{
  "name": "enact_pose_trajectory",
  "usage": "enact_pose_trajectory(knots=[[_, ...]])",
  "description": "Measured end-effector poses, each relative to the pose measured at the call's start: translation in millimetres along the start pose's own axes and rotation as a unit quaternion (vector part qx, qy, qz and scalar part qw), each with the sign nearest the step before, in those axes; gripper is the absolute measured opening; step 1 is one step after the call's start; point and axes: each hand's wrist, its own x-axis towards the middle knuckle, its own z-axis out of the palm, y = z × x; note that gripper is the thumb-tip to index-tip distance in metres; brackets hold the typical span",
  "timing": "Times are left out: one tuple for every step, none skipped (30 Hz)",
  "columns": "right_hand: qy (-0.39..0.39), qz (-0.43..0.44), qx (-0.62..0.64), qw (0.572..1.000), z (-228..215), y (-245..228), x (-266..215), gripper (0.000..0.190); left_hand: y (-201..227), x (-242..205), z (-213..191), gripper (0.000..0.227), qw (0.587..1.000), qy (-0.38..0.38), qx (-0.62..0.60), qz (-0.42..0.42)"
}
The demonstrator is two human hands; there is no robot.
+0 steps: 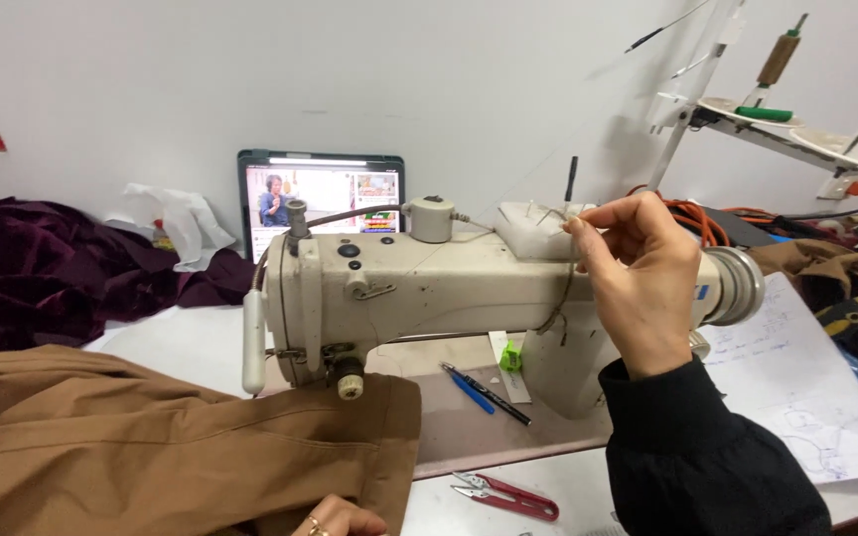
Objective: A person hand-sews a button onto a pair of brown trousers at a sewing workstation.
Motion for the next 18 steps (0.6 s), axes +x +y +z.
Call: enact_pose_trajectory(knots=[[-0.003,0.001,0.003,1.000,1,5,1,0.014,7,3,-2,0.011,1.000,0.001,0.002,-0.003],[-0.006,-0.002,-0.011,1.000,3,9,1,0.015,15,5,-5,0.012,0.999,0.027,0.002,0.042],[-0.009,-0.006,-0.024,1.000,6,14,1,0.015,21,7,-8,0.014,0.995,0.052,0.002,0.088],[-0.015,-0.004,-0.019,1.000,7,17,2,0.015,28,8,-7,0.014,0.995,0.055,0.006,0.081],[-0.017,-0.007,-0.027,0.999,8,20,2,0.014,33,9,-6,0.009,0.994,0.090,0.019,0.067],[-0.021,-0.008,-0.034,0.999,9,23,-1,0.013,40,6,-6,0.011,0.991,0.123,0.034,0.049],[-0.031,-0.003,-0.028,0.999,5,21,-2,0.013,47,8,-14,0.011,0.991,0.125,0.039,0.038],[-0.045,-0.007,-0.041,0.998,3,19,-4,0.012,53,8,-23,0.007,0.994,0.086,-0.023,0.063],[-0.060,-0.010,-0.053,0.997,1,18,-7,0.014,59,8,-31,0.005,0.991,0.047,-0.085,0.087],[-0.074,0.000,-0.045,0.996,-2,14,-19,0.014,61,6,-37,0.005,0.993,0.049,-0.079,0.069],[-0.061,0.020,-0.022,0.998,-6,10,-30,0.018,63,5,-43,0.006,0.986,0.068,-0.082,0.126],[-0.047,0.040,0.003,0.998,-8,6,-41,0.023,62,3,-50,0.013,0.976,0.087,-0.083,0.183],[-0.061,0.049,0.011,0.997,-9,0,-65,0.023,64,-8,-58,0.013,0.979,0.089,-0.075,0.167],[-0.078,0.095,0.005,0.992,-9,-6,-85,0.009,67,-13,-66,0.014,0.983,0.092,-0.064,0.149],[-0.096,0.139,0.000,0.986,-11,-12,-103,0.014,70,-18,-74,0.015,0.985,0.095,-0.053,0.130],[-0.106,0.145,0.005,0.984,-10,-25,-120,0.014,71,-26,-85,0.015,0.987,0.096,-0.048,0.120],[-0.167,0.174,-0.007,0.970,-11,-38,-137,0.012,73,-34,-95,0.011,0.987,0.130,-0.020,0.097],[-0.225,0.200,-0.017,0.953,-11,-49,-151,0.012,75,-40,-104,0.008,0.983,0.164,0.009,0.077]])
